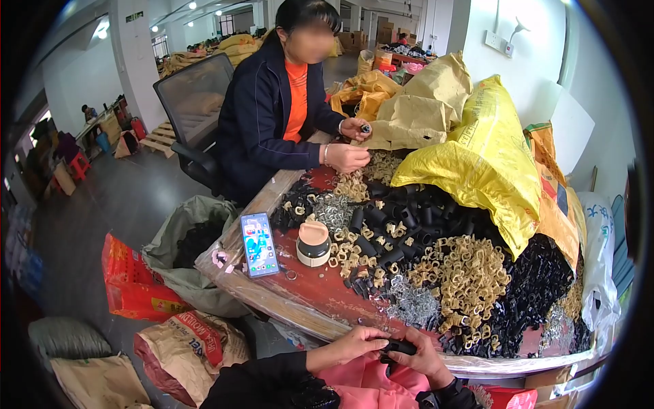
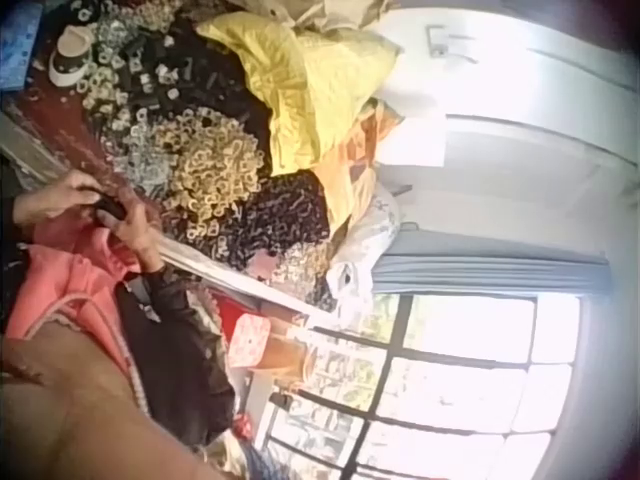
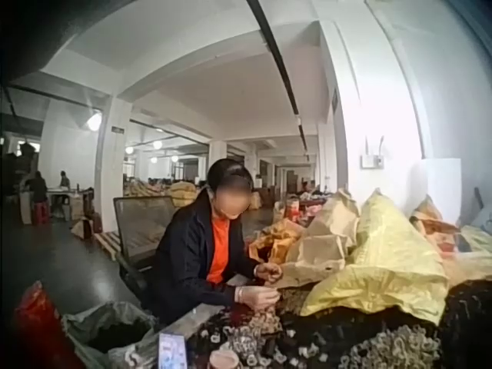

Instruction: The person assembles components by hand, picking up a black plastic housing and a small metal part. They insert the metal part into the housing, snap a beige plastic clip onto the assembly, and place the completed unit into a bag.

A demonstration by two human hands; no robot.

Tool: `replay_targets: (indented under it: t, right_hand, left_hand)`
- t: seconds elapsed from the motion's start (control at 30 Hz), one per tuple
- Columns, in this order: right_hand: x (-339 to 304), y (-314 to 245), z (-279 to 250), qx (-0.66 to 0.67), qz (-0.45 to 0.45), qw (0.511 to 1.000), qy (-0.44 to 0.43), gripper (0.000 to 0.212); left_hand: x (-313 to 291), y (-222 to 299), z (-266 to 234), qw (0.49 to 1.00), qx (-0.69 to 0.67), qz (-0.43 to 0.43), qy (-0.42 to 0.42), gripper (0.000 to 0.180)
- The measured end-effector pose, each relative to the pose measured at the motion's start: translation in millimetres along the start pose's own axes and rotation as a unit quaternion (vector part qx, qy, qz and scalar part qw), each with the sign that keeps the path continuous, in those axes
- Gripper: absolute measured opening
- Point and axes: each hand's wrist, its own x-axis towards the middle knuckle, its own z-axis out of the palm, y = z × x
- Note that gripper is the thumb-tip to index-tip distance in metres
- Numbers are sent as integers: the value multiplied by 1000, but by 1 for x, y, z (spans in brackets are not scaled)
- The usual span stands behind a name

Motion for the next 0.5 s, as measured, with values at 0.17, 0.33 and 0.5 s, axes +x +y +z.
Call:
replay_targets:
  t: [0.17,0.33,0.5]
  right_hand:
    - [-3,4,2,33,38,999,-11,30]
    - [-5,15,5,72,43,996,-1,30]
    - [-5,9,9,70,37,996,43,29]
  left_hand:
    - [-3,5,3,1000,-5,-13,-3,27]
    - [-2,8,4,1000,-3,-18,-5,27]
    - [0,13,4,1000,5,-25,-13,30]
